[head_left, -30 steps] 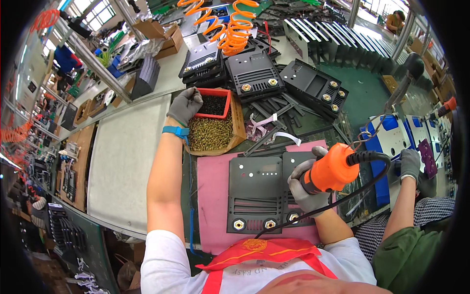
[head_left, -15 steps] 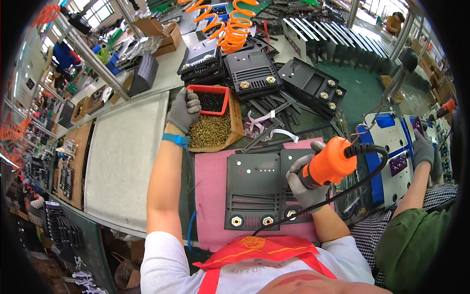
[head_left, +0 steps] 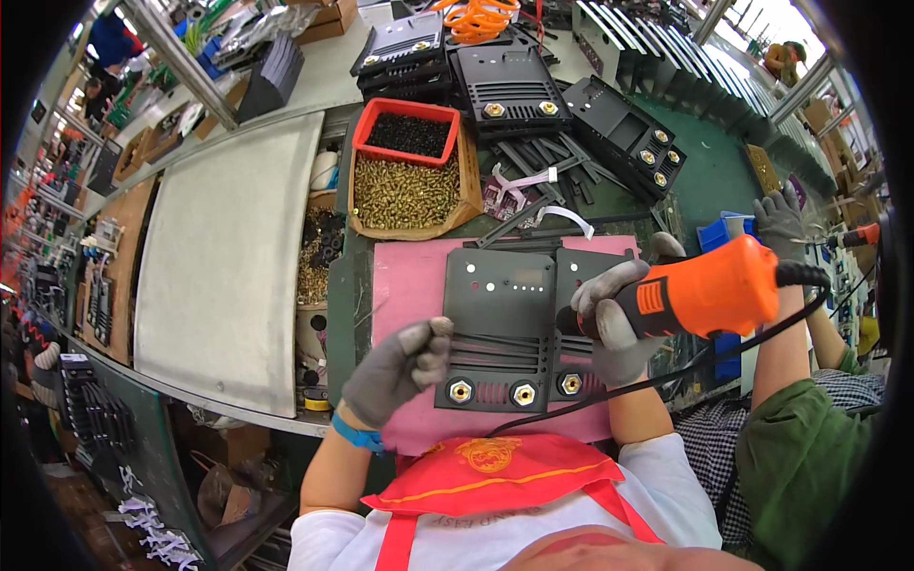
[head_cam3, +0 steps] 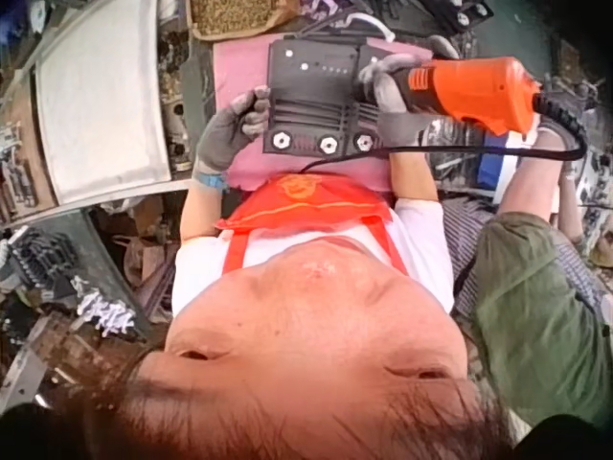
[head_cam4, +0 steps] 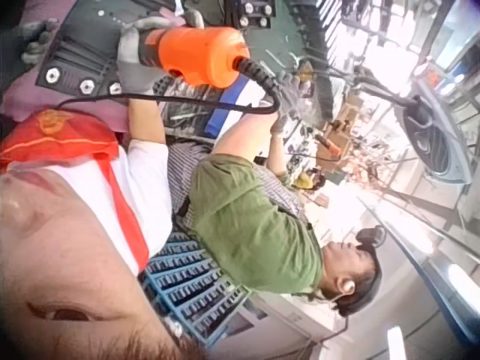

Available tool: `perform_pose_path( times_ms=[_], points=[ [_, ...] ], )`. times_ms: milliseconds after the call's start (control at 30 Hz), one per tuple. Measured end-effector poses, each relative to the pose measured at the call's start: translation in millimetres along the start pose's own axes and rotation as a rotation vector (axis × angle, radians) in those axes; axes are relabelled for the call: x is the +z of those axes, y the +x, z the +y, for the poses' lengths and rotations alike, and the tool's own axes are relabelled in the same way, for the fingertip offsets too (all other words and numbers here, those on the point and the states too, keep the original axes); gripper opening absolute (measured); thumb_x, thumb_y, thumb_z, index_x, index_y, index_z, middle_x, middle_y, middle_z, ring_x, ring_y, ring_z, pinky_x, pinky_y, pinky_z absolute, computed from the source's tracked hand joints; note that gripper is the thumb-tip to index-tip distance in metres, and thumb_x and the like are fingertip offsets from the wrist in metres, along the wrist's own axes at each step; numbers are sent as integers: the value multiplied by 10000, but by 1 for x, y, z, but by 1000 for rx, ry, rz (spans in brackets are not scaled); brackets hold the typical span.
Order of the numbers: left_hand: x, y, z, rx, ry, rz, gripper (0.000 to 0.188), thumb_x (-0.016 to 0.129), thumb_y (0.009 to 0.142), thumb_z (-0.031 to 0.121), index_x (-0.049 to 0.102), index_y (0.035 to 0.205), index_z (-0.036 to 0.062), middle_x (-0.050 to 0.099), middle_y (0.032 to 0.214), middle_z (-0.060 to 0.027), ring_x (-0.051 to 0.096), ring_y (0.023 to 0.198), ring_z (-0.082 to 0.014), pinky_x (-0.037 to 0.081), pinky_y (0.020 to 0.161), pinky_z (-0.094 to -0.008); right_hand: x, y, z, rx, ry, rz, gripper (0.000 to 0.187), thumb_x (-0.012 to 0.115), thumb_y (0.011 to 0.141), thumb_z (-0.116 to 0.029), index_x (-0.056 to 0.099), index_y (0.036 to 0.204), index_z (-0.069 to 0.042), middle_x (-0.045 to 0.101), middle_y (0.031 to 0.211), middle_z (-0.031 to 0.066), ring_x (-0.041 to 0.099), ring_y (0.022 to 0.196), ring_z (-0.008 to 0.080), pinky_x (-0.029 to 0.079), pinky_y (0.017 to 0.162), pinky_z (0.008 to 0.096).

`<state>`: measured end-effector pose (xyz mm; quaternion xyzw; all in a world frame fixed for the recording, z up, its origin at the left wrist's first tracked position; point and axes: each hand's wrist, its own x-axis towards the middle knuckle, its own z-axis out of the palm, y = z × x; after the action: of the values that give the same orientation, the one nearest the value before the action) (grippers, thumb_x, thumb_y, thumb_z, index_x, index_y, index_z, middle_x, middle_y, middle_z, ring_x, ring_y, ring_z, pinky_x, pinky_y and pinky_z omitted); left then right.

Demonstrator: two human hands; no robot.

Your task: Use an electric screwdriver to attach components and assemble a black electronic equipment housing.

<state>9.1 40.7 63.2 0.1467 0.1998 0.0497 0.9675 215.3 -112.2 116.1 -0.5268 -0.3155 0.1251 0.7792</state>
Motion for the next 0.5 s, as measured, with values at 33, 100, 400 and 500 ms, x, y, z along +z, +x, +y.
perform_pose_path(
  times_ms=[33,100,400,500],
  points=[
    [-3,0,-8,23,37,-16,271,522,987,229,544,1188,49,534,870,39,406,678,-50,341,560,-197,6,2,0,-60,116,-66,818,529,709,161,190,1411,-87,599,822,71,601,642,171,548,627,344],
    [-11,1,-23,62,61,-39,291,520,988,237,540,1207,46,540,875,36,416,680,-49,350,566,-205,17,3,4,-144,308,-193,880,615,741,140,173,1440,-163,594,846,81,595,618,188,540,602,353],
    [-25,-9,-46,128,263,16,396,548,979,392,574,1146,33,510,841,8,448,676,-80,384,591,-226,70,-29,-32,-43,258,-231,331,740,830,-309,519,890,-69,491,642,10,468,532,127,405,517,290],
    [-29,-10,-56,136,141,-39,385,557,976,380,576,1156,40,510,865,17,455,700,-71,391,605,-217,68,-34,-26,-33,302,-268,329,730,831,-307,520,913,-67,502,651,32,475,548,139,413,515,284]
  ],
)
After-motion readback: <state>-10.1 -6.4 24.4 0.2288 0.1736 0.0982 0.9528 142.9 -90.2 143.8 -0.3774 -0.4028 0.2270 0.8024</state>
